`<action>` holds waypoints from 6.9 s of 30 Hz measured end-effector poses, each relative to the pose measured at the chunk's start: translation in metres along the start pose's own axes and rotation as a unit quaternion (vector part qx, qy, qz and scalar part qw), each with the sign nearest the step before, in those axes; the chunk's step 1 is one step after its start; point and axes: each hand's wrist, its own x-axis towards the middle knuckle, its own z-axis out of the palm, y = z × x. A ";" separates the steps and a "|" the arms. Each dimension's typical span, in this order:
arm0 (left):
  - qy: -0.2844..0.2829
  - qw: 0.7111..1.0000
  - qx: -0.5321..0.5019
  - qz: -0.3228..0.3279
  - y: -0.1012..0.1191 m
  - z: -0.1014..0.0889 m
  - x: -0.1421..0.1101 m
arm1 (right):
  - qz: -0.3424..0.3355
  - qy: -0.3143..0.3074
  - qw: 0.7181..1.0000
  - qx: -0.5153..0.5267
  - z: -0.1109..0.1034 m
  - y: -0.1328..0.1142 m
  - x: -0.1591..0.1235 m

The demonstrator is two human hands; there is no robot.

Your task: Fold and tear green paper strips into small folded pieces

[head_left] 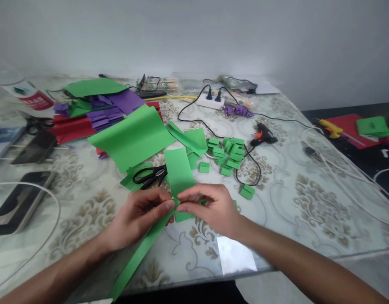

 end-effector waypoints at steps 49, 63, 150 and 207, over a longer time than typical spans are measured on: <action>0.008 1.000 0.000 -0.016 -0.006 0.008 0.007 | 0.176 -0.056 0.978 0.092 0.002 -0.003 0.006; 0.004 0.999 -0.006 -0.036 -0.002 0.005 0.007 | 0.117 0.000 0.991 0.071 -0.010 -0.009 0.015; 0.104 0.987 -0.110 -0.054 -0.006 -0.007 0.015 | 0.172 -0.167 0.971 0.021 -0.004 -0.007 0.004; 0.163 0.984 -0.074 -0.015 -0.016 -0.022 0.016 | 0.144 -0.109 0.984 -0.002 0.004 0.005 0.001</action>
